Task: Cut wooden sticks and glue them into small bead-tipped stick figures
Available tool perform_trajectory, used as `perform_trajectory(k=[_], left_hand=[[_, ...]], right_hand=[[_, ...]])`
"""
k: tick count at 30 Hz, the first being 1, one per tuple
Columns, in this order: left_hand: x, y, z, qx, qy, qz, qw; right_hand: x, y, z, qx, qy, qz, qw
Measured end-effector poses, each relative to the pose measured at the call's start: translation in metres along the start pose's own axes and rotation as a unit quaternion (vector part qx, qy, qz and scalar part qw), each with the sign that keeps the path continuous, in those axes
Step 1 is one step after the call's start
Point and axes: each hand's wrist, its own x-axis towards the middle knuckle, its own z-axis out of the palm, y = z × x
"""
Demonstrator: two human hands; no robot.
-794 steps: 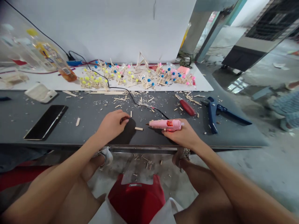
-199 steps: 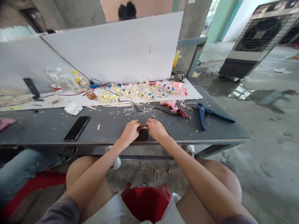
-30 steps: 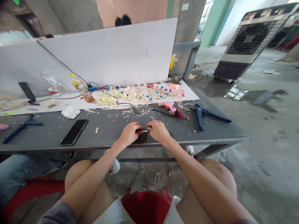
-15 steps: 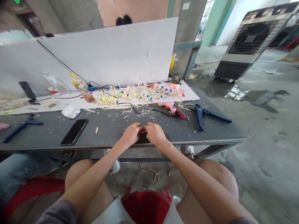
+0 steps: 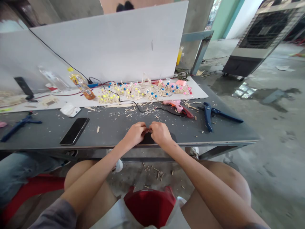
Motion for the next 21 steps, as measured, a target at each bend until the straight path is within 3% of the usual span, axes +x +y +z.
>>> perform_trajectory(k=[10,15,21], left_hand=[[-0.002,0.005,0.0,0.001,0.014,-0.004,1.0],[-0.002,0.007,-0.001,0.035,0.007,-0.025,0.999],[-0.001,0.001,-0.008,-0.005,0.007,-0.039,0.999]], right_hand=[[-0.001,-0.007,0.0,-0.044,-0.003,0.012,0.999],[-0.003,0.003,0.004,0.002,0.011,-0.01,1.0],[-0.003,0.013,0.005,0.058,0.022,-0.051,0.997]])
